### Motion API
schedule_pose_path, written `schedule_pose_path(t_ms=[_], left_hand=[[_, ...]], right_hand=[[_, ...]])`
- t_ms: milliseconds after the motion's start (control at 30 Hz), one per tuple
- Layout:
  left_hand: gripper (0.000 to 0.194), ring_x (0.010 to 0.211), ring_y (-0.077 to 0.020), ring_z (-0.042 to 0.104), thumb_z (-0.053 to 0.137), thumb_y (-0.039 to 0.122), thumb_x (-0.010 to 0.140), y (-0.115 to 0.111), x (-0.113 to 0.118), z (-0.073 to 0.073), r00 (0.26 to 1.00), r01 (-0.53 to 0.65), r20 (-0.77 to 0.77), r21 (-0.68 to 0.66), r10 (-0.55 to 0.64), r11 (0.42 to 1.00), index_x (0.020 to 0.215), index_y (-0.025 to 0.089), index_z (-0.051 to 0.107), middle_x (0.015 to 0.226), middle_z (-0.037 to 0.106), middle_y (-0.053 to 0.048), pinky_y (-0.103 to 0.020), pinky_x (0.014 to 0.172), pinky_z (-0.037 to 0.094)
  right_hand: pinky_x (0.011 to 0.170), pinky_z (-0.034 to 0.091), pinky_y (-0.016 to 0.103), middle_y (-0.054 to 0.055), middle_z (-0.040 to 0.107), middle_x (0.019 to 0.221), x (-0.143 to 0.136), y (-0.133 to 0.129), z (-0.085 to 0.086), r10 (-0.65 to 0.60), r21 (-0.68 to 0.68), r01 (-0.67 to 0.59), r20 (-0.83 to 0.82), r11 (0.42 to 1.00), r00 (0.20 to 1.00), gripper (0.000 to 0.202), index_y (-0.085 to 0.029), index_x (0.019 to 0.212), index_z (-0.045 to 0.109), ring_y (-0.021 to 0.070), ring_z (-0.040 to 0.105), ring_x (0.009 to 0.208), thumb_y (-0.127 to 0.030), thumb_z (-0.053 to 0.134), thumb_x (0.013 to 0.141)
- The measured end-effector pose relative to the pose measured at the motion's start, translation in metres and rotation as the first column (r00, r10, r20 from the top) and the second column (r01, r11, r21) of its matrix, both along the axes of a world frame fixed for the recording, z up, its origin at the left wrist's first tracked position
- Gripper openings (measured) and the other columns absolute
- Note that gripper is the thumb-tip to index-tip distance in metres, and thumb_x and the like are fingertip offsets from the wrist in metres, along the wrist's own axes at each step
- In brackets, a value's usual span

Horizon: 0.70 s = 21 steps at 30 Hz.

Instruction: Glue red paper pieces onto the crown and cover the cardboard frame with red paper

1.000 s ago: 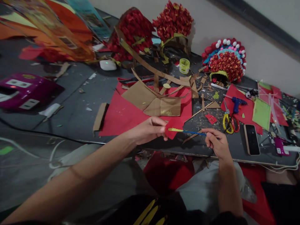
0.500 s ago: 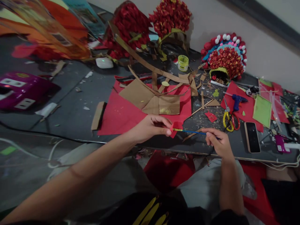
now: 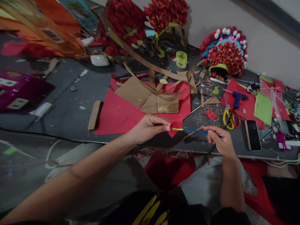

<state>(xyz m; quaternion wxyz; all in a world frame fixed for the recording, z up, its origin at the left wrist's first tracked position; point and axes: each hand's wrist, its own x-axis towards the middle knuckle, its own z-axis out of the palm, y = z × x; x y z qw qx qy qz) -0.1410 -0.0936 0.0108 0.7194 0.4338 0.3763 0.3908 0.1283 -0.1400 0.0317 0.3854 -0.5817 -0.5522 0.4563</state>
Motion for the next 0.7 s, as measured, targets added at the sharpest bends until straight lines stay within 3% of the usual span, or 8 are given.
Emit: schedule_pose_path(t_ms=[167, 300, 400, 533, 700], left_hand=[[0.031, 0.053, -0.0097, 0.064, 0.091, 0.038, 0.048, -0.0002, -0.0014, 0.0024, 0.977, 0.104, 0.201, -0.182, -0.067, 0.978, 0.065, 0.017, 0.075, 0.059, 0.069, 0.002, -0.019, 0.056, 0.055], [0.034, 0.049, -0.0096, 0.063, 0.091, 0.04, 0.048, 0.0004, -0.0029, 0.0018, 0.957, 0.21, 0.242, -0.203, -0.159, 0.956, 0.06, 0.014, 0.072, 0.053, 0.065, 0.001, -0.018, 0.052, 0.056], [0.036, 0.047, -0.0086, 0.061, 0.091, 0.041, 0.046, 0.001, -0.0018, 0.0015, 0.96, 0.2, 0.234, -0.195, -0.153, 0.96, 0.06, 0.014, 0.071, 0.053, 0.064, 0.001, -0.017, 0.049, 0.055], [0.035, 0.049, -0.008, 0.058, 0.089, 0.042, 0.051, 0.001, -0.0004, 0.0047, 0.98, 0.152, 0.148, -0.102, -0.136, 0.983, 0.063, 0.014, 0.072, 0.056, 0.065, 0.001, -0.019, 0.051, 0.055], [0.03, 0.057, -0.0112, 0.061, 0.081, 0.041, 0.064, -0.0015, -0.0011, 0.0056, 0.996, 0.048, -0.083, 0.148, -0.036, 0.988, 0.063, 0.013, 0.07, 0.063, 0.068, -0.004, -0.021, 0.057, 0.053]], right_hand=[[0.041, 0.03, 0.02, -0.003, 0.05, 0.047, 0.0024, 0.0022, -0.0037, -0.038, -0.049, 0.035, -0.061, 0.998, 0.997, 0.025, -0.017, 0.09, 0.074, 0.0076, 0.043, 0.044, -0.037, 0.063, 0.08], [0.04, 0.028, 0.02, -0.004, 0.048, 0.046, 0.0017, 0.0017, -0.0062, -0.034, -0.078, 0.027, -0.084, 0.997, 0.996, 0.027, -0.017, 0.09, 0.074, 0.0076, 0.041, 0.043, -0.039, 0.063, 0.079], [0.04, 0.027, 0.02, -0.004, 0.047, 0.045, 0.0014, 0.0011, -0.007, -0.031, -0.084, 0.023, -0.087, 0.996, 0.996, 0.026, -0.017, 0.09, 0.074, 0.0074, 0.041, 0.043, -0.037, 0.063, 0.079], [0.041, 0.03, 0.02, -0.004, 0.048, 0.046, 0.0016, 0.0008, -0.0063, -0.02, -0.082, 0.014, -0.07, 0.997, 0.997, 0.026, -0.016, 0.091, 0.074, 0.0075, 0.043, 0.044, -0.036, 0.063, 0.08], [0.041, 0.031, 0.02, -0.004, 0.048, 0.046, -0.001, 0.0004, -0.0037, 0.015, -0.073, -0.018, -0.041, 0.997, 0.999, 0.026, -0.016, 0.091, 0.074, 0.0074, 0.042, 0.044, -0.036, 0.061, 0.081]])
